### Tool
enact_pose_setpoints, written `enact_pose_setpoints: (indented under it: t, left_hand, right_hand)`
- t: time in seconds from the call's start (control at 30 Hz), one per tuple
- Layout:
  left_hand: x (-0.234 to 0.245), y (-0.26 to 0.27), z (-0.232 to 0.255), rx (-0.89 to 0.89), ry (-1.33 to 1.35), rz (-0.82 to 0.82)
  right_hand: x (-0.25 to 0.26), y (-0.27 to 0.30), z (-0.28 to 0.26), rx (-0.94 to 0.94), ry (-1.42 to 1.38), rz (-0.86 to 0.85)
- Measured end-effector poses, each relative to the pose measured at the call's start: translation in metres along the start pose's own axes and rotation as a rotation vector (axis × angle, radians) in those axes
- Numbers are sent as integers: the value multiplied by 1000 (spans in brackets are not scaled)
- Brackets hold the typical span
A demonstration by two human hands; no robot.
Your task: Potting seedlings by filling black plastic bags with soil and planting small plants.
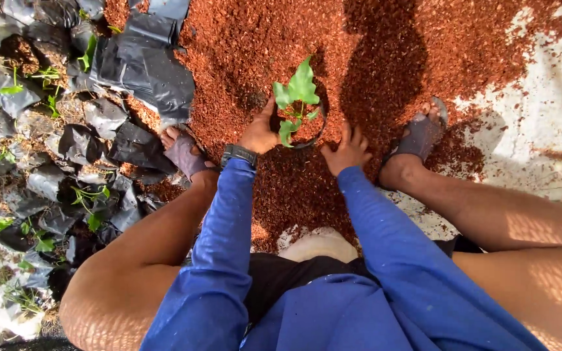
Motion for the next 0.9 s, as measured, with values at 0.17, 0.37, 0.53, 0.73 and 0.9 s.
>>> enact_pose_setpoints:
  t: [0.17,0.37,0.53,0.73,0.9]
  left_hand:
    - [-24,4,11,-34,922,280]
    - [-47,-117,-128,-381,-434,576]
    - [-44,-35,-28,-392,-327,660]
    - [-44,-34,-30,-527,-124,735]
    - [-38,-14,-13,-588,-265,844]
  right_hand:
    - [-24,-21,23,132,-354,369]
    - [39,-19,6,-72,-1362,112]
    - [92,-29,-47,228,-1734,12]
    - [118,-19,-118,532,-1666,-57]
    - [94,-43,-113,574,-1349,69]
Point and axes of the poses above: each hand's wrist, its own y-axis away from the middle knuckle, its own x-axis out of the back of the hand, z = x × y, the point moved 5 cm from there along -y, towards the middle knuckle, and after that the axes turned 2 degrees about -y, right-handed, at the moved point
